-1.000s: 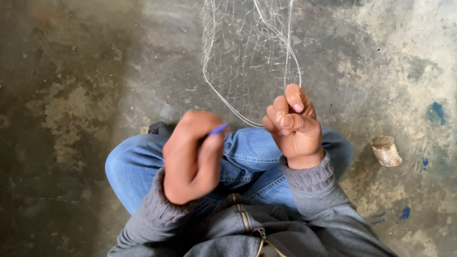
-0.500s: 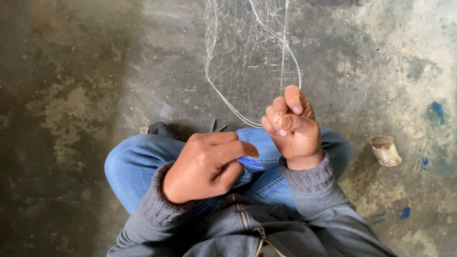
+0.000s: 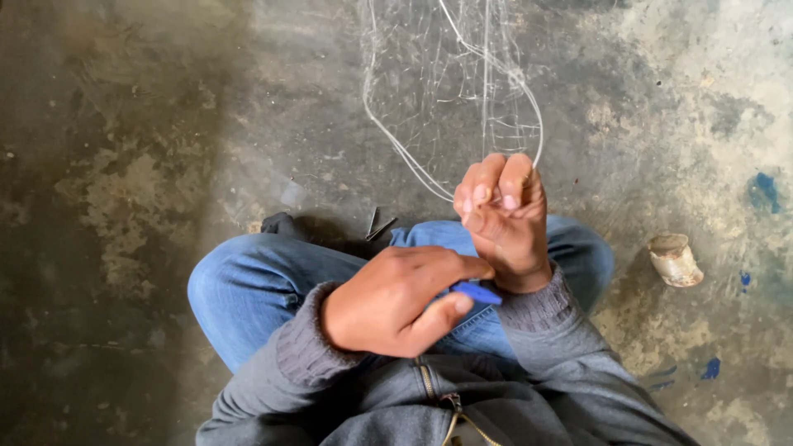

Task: Repairing a fishing net using a pen as a makeshift netting needle and nail clippers while sitting on the floor

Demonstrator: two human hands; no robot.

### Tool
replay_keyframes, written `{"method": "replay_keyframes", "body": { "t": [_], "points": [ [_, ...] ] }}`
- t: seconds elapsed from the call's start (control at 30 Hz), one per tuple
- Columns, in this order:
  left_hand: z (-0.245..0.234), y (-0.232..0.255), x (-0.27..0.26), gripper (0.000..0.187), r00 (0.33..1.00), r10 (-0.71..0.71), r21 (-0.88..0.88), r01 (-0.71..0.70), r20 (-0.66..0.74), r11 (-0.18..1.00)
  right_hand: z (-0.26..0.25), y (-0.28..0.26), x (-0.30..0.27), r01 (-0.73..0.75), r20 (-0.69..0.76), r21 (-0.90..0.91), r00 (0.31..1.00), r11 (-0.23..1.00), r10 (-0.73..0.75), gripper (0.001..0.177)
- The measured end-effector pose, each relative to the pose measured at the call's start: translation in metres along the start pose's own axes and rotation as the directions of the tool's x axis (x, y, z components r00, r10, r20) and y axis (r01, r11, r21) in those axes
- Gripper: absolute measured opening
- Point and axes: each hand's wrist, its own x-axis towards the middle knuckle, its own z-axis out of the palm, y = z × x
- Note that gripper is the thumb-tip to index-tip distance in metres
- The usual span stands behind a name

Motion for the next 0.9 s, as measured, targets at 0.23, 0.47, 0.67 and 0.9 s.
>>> {"method": "replay_keyframes", "body": {
  "t": [0.23,0.47,0.67,0.9],
  "points": [
    [0.002,-0.03,-0.001,0.029,0.874,-0.3,0.064,0.349,-0.381,0.935,-0.019,0.019,-0.005,0.123,0.002,0.01,0.992,0.992,-0.123,0.047],
    [-0.002,-0.036,0.007,0.018,0.852,0.077,0.422,0.177,-0.517,0.889,-0.02,0.031,-0.011,0.093,0.024,0.063,0.995,0.994,-0.095,0.042],
    [-0.01,-0.042,0.009,0.015,0.818,0.272,0.469,-0.002,-0.507,0.883,-0.015,0.034,-0.015,0.044,0.035,0.197,0.998,0.979,-0.052,0.033],
    [0.014,-0.056,0.026,0.02,0.616,0.501,0.519,-0.168,-0.609,0.838,-0.032,0.048,-0.024,-0.082,0.066,0.308,0.996,0.948,0.065,0.027]
  ]
}}
